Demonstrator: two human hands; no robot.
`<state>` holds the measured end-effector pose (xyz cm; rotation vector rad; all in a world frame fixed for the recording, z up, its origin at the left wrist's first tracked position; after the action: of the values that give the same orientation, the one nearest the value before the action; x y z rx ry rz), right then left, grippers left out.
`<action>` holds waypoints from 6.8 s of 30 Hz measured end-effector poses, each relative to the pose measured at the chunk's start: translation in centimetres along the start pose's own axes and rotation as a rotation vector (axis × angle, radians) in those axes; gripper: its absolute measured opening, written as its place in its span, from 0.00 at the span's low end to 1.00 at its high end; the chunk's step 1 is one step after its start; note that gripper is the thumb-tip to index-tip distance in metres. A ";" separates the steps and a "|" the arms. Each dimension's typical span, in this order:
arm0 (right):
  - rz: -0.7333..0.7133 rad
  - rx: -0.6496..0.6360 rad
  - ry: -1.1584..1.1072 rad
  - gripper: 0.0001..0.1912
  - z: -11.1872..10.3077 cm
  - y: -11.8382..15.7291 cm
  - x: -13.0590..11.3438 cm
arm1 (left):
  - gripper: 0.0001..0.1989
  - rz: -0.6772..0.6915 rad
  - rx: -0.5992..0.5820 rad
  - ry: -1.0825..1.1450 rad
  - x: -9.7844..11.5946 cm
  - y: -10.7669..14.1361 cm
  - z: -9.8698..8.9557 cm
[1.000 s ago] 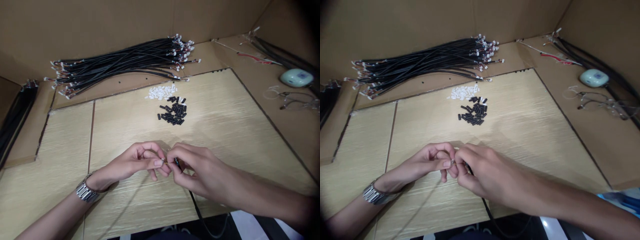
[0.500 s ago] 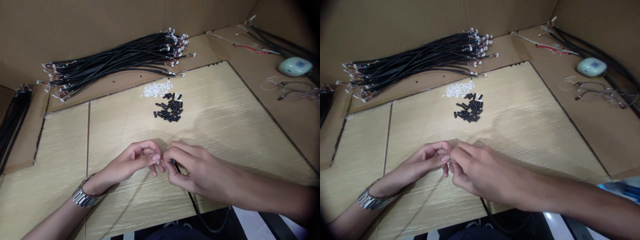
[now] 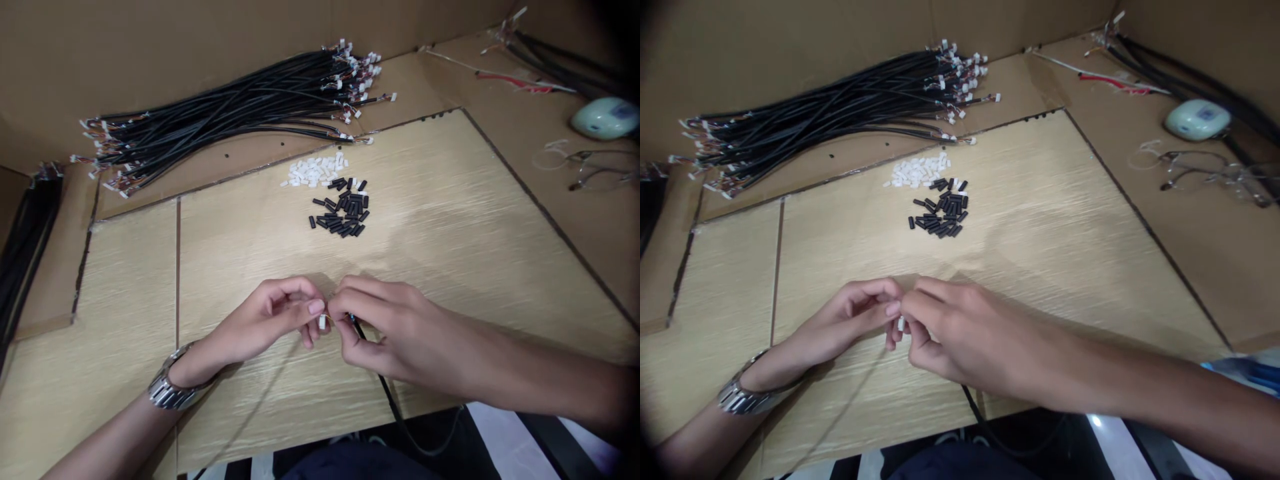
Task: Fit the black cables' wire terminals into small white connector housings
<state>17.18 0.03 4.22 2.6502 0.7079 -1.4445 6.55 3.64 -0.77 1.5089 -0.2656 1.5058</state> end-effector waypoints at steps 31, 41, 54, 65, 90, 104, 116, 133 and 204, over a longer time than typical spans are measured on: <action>-0.006 0.050 0.013 0.07 -0.4 0.0 0.2 | 0.13 0.041 0.014 -0.070 -0.4 0.0 0.0; -0.036 0.013 0.053 0.05 -0.1 0.0 0.2 | 0.11 0.052 0.026 -0.050 -0.2 -0.1 -0.1; -0.075 -0.018 0.194 0.07 0.8 0.3 0.2 | 0.12 0.065 0.049 -0.067 -0.4 -0.1 -0.1; 0.025 0.059 -0.010 0.04 0.3 -0.1 1.2 | 0.11 0.088 0.080 -0.089 -0.4 -0.1 -0.2; 0.643 -0.048 -0.862 0.13 2.7 0.0 5.3 | 0.12 0.216 0.126 -0.059 -0.8 0.4 -1.0; 0.550 0.046 -0.895 0.11 3.0 -0.5 5.4 | 0.11 0.241 0.138 -0.102 -1.0 0.4 -0.8; 0.546 0.013 -0.861 0.12 3.4 -0.4 5.6 | 0.12 0.248 0.151 -0.098 -0.9 0.4 -0.8; 0.534 0.130 -0.922 0.12 2.9 -0.5 5.5 | 0.09 0.308 0.199 -0.114 -1.0 0.8 -1.1; 0.200 0.050 -0.235 0.07 2.1 0.5 2.2 | 0.10 0.333 0.335 -0.042 -1.7 0.6 -1.6</action>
<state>16.70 -0.10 1.21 2.4426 0.3801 -1.6950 4.70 3.70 -2.28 1.8290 -0.3124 1.8533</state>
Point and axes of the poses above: each hand's wrist, its own y-axis away from the middle knuckle, its own z-axis out of the palm, x = y × z, the point moved 8 cm from there along -y, towards the middle knuckle, and after that the axes turned 3 degrees about x, right-handed, at the moved point
